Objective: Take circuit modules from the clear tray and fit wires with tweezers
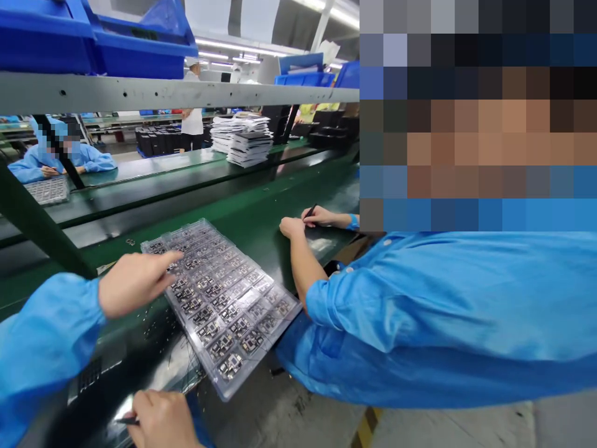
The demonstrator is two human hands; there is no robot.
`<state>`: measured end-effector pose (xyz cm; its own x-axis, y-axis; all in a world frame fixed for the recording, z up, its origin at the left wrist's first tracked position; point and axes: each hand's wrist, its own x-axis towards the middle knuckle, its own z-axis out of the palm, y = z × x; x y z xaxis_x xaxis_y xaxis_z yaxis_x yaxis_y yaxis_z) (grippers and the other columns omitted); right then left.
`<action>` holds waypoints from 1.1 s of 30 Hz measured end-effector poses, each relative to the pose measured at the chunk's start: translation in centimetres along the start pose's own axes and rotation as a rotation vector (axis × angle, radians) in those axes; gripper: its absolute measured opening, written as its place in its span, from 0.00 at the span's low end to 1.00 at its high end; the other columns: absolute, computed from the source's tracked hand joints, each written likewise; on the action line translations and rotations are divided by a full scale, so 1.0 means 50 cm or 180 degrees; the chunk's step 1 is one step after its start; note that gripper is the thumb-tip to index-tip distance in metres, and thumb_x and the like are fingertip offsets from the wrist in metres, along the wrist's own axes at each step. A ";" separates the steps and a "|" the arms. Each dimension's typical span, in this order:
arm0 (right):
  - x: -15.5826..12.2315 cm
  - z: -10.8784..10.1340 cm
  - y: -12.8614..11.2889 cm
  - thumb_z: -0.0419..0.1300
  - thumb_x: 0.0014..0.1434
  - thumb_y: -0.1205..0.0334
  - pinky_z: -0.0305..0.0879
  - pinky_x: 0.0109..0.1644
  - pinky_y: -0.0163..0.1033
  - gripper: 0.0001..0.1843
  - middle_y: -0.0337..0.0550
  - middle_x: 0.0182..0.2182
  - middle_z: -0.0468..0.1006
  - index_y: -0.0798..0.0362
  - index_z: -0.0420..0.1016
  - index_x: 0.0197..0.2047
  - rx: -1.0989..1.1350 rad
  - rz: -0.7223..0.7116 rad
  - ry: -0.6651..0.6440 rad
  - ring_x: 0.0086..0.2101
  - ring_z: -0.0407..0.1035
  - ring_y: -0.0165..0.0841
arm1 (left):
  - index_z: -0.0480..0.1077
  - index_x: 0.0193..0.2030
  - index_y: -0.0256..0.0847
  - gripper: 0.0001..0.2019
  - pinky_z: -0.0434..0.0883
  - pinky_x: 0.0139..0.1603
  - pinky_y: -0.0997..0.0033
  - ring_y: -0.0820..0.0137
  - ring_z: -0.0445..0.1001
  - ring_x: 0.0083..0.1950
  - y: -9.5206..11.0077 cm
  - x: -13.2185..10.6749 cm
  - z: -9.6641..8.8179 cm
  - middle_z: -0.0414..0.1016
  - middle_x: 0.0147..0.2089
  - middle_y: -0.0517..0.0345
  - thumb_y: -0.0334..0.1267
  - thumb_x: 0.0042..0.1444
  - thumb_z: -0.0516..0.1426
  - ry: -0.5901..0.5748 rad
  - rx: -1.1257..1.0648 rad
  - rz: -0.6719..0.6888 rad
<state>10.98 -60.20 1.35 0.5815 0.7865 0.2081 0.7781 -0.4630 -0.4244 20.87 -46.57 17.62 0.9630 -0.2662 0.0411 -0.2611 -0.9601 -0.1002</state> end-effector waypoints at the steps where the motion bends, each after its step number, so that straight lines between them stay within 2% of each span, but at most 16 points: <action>1: -0.020 -0.035 0.004 0.55 0.58 0.65 0.59 0.24 0.28 0.05 0.30 0.26 0.77 0.49 0.67 0.30 -0.0136 0.0039 0.0060 0.24 0.73 0.26 | 0.63 0.52 0.40 0.13 0.67 0.31 0.68 0.63 0.75 0.33 0.001 -0.039 0.019 0.74 0.37 0.53 0.34 0.60 0.48 -0.0200 0.0094 0.0206; 3: -0.069 -0.117 0.021 0.53 0.61 0.64 0.59 0.25 0.25 0.09 0.30 0.23 0.76 0.48 0.69 0.29 -0.0417 0.0169 0.0487 0.23 0.71 0.21 | 0.64 0.42 0.40 0.11 0.66 0.28 0.70 0.65 0.73 0.30 -0.005 -0.113 0.044 0.72 0.37 0.53 0.25 0.57 0.46 -0.0611 0.0268 0.0381; 5: -0.117 -0.195 0.052 0.52 0.63 0.55 0.54 0.22 0.26 0.15 0.34 0.17 0.70 0.48 0.70 0.26 -0.1117 0.0622 0.1194 0.18 0.67 0.22 | 0.64 0.38 0.40 0.13 0.65 0.27 0.71 0.65 0.73 0.29 -0.022 -0.170 0.050 0.70 0.35 0.54 0.20 0.54 0.45 -0.0876 0.0460 0.0171; 6: -0.136 -0.227 0.069 0.49 0.64 0.51 0.50 0.20 0.29 0.20 0.35 0.14 0.67 0.49 0.68 0.24 -0.1577 0.1084 0.1575 0.15 0.64 0.23 | 0.63 0.36 0.40 0.14 0.64 0.26 0.71 0.65 0.73 0.29 -0.034 -0.191 0.049 0.70 0.34 0.55 0.18 0.52 0.44 -0.0940 0.0546 -0.0002; 7: -0.149 -0.252 0.085 0.46 0.65 0.50 0.44 0.18 0.31 0.23 0.37 0.13 0.65 0.50 0.66 0.22 -0.1972 0.1437 0.1776 0.14 0.62 0.25 | 0.63 0.36 0.40 0.15 0.64 0.26 0.71 0.64 0.73 0.30 -0.046 -0.205 0.047 0.69 0.33 0.55 0.17 0.51 0.44 -0.0956 0.0622 -0.0174; 8: -0.157 -0.268 0.099 0.44 0.65 0.51 0.42 0.18 0.32 0.24 0.38 0.13 0.66 0.51 0.66 0.21 -0.2216 0.1568 0.1774 0.14 0.63 0.27 | 0.63 0.35 0.40 0.16 0.63 0.26 0.71 0.64 0.73 0.29 -0.058 -0.215 0.044 0.69 0.32 0.55 0.16 0.50 0.43 -0.0940 0.0680 -0.0316; 12: -0.151 -0.278 0.117 0.45 0.62 0.60 0.45 0.19 0.32 0.18 0.38 0.15 0.71 0.51 0.66 0.23 -0.2452 0.1509 0.1704 0.15 0.64 0.29 | 0.63 0.34 0.40 0.17 0.60 0.26 0.72 0.67 0.71 0.26 -0.082 -0.228 0.038 0.68 0.30 0.57 0.15 0.47 0.43 -0.0623 0.0606 -0.0479; 16: -0.140 -0.259 0.104 0.45 0.61 0.62 0.50 0.21 0.31 0.16 0.38 0.17 0.73 0.51 0.66 0.24 -0.2369 0.1470 0.1852 0.18 0.68 0.29 | 0.62 0.31 0.41 0.16 0.57 0.25 0.72 0.68 0.67 0.24 -0.075 -0.229 0.047 0.67 0.29 0.58 0.16 0.45 0.43 -0.0326 0.0310 -0.0307; 19: -0.151 -0.251 0.098 0.44 0.62 0.63 0.50 0.20 0.32 0.16 0.37 0.18 0.74 0.51 0.64 0.24 -0.2158 0.1466 0.1725 0.18 0.70 0.29 | 0.62 0.29 0.41 0.14 0.58 0.26 0.70 0.68 0.65 0.23 -0.061 -0.229 0.050 0.66 0.27 0.58 0.19 0.48 0.43 -0.0354 -0.0010 -0.0224; 22: -0.175 -0.242 0.094 0.48 0.62 0.56 0.47 0.18 0.31 0.16 0.34 0.15 0.69 0.51 0.63 0.24 -0.1607 0.1643 0.1518 0.15 0.66 0.28 | 0.63 0.31 0.42 0.08 0.62 0.31 0.69 0.67 0.67 0.29 -0.023 -0.232 0.050 0.68 0.31 0.57 0.28 0.55 0.46 -0.0395 -0.0825 0.0048; 24: -0.187 -0.227 0.089 0.53 0.59 0.50 0.52 0.19 0.28 0.15 0.32 0.15 0.66 0.51 0.63 0.26 -0.0876 0.1792 0.1491 0.15 0.63 0.26 | 0.63 0.36 0.44 0.02 0.64 0.38 0.69 0.66 0.69 0.36 0.020 -0.233 0.061 0.70 0.38 0.57 0.35 0.57 0.51 -0.0354 -0.1690 0.0163; 26: -0.191 -0.203 0.082 0.57 0.56 0.49 0.56 0.22 0.27 0.15 0.31 0.16 0.65 0.51 0.65 0.30 0.0045 0.1862 0.1420 0.16 0.62 0.25 | 0.63 0.38 0.44 0.07 0.65 0.41 0.72 0.68 0.69 0.39 0.071 -0.226 0.087 0.70 0.40 0.58 0.38 0.54 0.55 -0.0410 -0.2594 0.0087; 28: -0.187 -0.180 0.077 0.58 0.55 0.50 0.56 0.22 0.26 0.14 0.31 0.15 0.64 0.53 0.65 0.30 0.0894 0.1844 0.1109 0.17 0.61 0.24 | 0.62 0.35 0.42 0.09 0.63 0.33 0.76 0.72 0.67 0.33 0.123 -0.204 0.120 0.68 0.32 0.63 0.36 0.48 0.59 -0.0766 -0.3298 0.0021; 30: -0.182 -0.178 0.077 0.56 0.57 0.50 0.55 0.21 0.26 0.16 0.32 0.15 0.63 0.54 0.64 0.27 0.1456 0.1806 0.0932 0.17 0.59 0.24 | 0.61 0.31 0.41 0.07 0.59 0.27 0.77 0.75 0.62 0.26 0.172 -0.162 0.138 0.63 0.25 0.66 0.34 0.48 0.57 -0.1184 -0.3904 0.0117; 31: -0.181 -0.191 0.078 0.53 0.59 0.49 0.55 0.21 0.27 0.18 0.32 0.14 0.62 0.54 0.63 0.26 0.1583 0.1814 0.1093 0.17 0.58 0.24 | 0.62 0.32 0.40 0.04 0.58 0.27 0.78 0.76 0.60 0.26 0.195 -0.134 0.134 0.61 0.24 0.67 0.35 0.51 0.55 -0.1160 -0.4261 0.0164; 33: -0.176 -0.247 0.085 0.50 0.61 0.47 0.53 0.21 0.27 0.19 0.32 0.13 0.61 0.54 0.64 0.28 0.1433 0.1865 0.1997 0.16 0.57 0.24 | 0.63 0.31 0.39 0.05 0.59 0.27 0.77 0.76 0.60 0.24 0.240 -0.066 0.101 0.60 0.23 0.66 0.37 0.57 0.51 -0.0756 -0.4790 0.0477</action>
<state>12.10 -74.15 8.61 0.9706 0.0592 0.2333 0.2368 -0.4095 -0.8810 14.90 -56.79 11.27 0.8723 -0.4867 -0.0468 -0.0358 -0.1590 0.9866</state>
